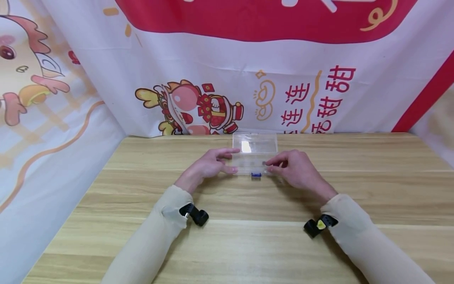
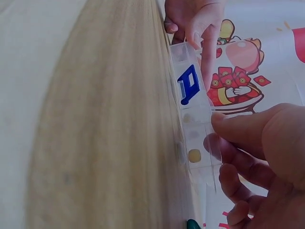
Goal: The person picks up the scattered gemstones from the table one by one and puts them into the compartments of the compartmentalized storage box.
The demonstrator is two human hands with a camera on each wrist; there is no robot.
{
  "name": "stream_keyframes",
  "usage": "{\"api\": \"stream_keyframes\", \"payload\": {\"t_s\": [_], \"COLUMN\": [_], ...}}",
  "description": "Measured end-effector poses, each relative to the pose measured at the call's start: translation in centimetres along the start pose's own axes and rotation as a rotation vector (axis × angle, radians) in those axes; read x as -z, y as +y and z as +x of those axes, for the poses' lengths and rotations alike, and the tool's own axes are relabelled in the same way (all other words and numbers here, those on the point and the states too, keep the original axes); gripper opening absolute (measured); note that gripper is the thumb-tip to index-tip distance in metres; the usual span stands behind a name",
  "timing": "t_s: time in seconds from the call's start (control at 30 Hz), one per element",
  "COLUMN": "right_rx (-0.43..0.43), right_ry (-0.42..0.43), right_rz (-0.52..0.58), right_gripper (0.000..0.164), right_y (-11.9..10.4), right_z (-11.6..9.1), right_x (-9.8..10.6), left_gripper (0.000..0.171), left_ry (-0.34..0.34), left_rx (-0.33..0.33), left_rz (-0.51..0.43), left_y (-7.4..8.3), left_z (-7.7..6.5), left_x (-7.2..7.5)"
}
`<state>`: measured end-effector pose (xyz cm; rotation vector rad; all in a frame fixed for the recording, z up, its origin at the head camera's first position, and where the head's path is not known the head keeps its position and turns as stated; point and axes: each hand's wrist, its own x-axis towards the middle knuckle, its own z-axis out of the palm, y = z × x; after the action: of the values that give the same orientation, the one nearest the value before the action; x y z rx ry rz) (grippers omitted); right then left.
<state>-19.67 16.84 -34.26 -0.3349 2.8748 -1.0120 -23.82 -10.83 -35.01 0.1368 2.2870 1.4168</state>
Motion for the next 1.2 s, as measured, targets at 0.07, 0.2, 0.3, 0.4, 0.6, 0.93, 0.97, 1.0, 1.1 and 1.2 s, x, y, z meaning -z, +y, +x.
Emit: {"api": "stream_keyframes", "payload": {"t_s": [0.07,0.2,0.3,0.4,0.6,0.93,0.97,1.0,1.1,1.2], "right_rx": [0.006,0.011,0.016,0.018,0.028,0.044,0.044,0.042,0.042,0.032], "right_ry": [-0.008,-0.017,-0.013,-0.021,-0.072,-0.162,-0.178,-0.195,-0.238,-0.283], "right_rz": [0.013,0.061,0.087,0.104,0.126,0.163,0.161,0.160,0.158,0.182], "right_gripper": [0.022,0.023,0.023,0.022,0.020,0.023,0.024,0.024,0.024,0.025], "right_y": [0.1,0.7,1.4,2.2,4.0,6.2,6.3,6.5,6.9,7.3], "right_z": [-0.1,-0.2,0.0,0.0,0.1,0.2,0.1,0.1,0.1,0.0], "right_x": [0.2,0.8,1.4,2.1,3.1,4.3,4.4,4.5,4.8,5.1], "left_gripper": [0.065,0.066,0.067,0.066,0.065,0.066,0.066,0.066,0.066,0.066], "left_ry": [-0.001,-0.002,-0.003,-0.002,-0.001,0.001,0.001,0.001,0.002,0.003], "left_rx": [0.001,0.003,0.004,0.003,0.008,0.015,0.014,0.012,0.004,-0.001], "left_rz": [-0.003,-0.010,-0.011,-0.014,-0.012,-0.007,-0.008,-0.010,-0.016,-0.020], "left_y": [0.0,-0.1,-0.2,-0.2,-0.1,0.1,0.1,0.1,0.1,0.1], "left_z": [0.0,0.0,0.0,0.0,0.0,-0.2,-0.2,-0.2,-0.2,-0.2], "left_x": [0.0,0.0,0.0,0.0,0.0,0.0,0.0,-0.1,-0.1,-0.1]}}
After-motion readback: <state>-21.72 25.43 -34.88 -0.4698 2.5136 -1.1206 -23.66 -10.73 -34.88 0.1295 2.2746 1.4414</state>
